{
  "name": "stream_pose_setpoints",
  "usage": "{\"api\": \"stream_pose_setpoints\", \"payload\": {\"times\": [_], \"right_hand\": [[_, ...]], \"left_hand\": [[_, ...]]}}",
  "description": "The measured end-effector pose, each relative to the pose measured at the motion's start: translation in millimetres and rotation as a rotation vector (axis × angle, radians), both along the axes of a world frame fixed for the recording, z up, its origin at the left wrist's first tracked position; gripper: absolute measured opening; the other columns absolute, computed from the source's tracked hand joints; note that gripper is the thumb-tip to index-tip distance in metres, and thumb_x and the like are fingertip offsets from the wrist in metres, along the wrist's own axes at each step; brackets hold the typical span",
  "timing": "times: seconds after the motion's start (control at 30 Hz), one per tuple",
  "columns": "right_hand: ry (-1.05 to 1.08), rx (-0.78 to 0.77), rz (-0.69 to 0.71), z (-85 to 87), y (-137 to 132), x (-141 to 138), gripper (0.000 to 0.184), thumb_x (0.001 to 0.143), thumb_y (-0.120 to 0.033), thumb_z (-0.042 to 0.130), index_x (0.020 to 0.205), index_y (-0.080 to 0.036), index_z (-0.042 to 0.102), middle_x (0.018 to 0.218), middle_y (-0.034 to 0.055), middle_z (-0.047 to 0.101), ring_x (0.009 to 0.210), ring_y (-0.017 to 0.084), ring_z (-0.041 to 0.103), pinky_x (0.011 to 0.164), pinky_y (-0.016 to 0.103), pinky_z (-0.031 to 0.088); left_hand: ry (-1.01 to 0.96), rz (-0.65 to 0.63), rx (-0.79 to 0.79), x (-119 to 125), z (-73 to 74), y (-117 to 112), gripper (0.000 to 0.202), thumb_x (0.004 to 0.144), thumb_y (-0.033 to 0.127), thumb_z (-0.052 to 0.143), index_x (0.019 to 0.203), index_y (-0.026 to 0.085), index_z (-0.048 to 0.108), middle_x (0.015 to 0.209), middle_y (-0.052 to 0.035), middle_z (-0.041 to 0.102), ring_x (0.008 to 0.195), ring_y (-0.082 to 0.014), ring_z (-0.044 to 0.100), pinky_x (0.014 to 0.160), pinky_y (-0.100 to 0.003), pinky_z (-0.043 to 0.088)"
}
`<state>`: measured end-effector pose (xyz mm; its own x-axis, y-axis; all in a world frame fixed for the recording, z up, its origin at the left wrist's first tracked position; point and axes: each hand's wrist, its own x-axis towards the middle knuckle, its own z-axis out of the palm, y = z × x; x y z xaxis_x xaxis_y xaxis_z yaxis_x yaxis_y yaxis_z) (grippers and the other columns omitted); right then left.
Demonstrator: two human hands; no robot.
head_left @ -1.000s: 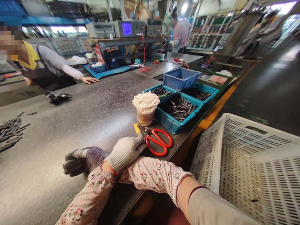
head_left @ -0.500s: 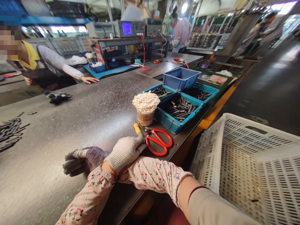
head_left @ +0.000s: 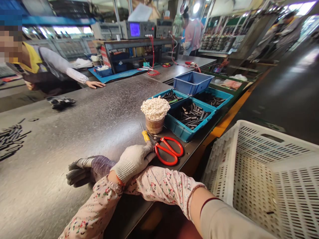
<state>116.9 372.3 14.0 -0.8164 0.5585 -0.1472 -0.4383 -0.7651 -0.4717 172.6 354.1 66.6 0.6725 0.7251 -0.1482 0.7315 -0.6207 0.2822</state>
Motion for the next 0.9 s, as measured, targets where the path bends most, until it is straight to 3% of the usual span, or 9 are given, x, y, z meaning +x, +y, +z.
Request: {"api": "stream_pose_setpoints", "payload": {"times": [0.57,0.9], "right_hand": [[-0.082,-0.019,0.028,5.6,0.4,0.6,0.032,0.095,-0.014,0.032,0.081,-0.012,0.061,0.066,0.0027,0.065,0.057,0.014,0.065,0.057,0.026,0.051],[-0.106,-0.010,0.058,9.5,-2.4,3.7,0.030,0.096,-0.013,0.032,0.082,-0.013,0.059,0.065,0.0019,0.066,0.057,0.014,0.065,0.058,0.025,0.051]], "left_hand": [[0.004,-0.002,0.014,0.8,2.2,-1.8,0.037,0.094,0.042,0.040,0.115,0.024,0.064,0.101,-0.0068,0.072,0.092,-0.0206,0.067,0.084,-0.029,0.050],[0.056,-0.006,0.027,3.8,3.3,-4.2,0.037,0.095,0.042,0.038,0.111,0.024,0.064,0.106,-0.0087,0.071,0.093,-0.0238,0.068,0.083,-0.033,0.050]]}}
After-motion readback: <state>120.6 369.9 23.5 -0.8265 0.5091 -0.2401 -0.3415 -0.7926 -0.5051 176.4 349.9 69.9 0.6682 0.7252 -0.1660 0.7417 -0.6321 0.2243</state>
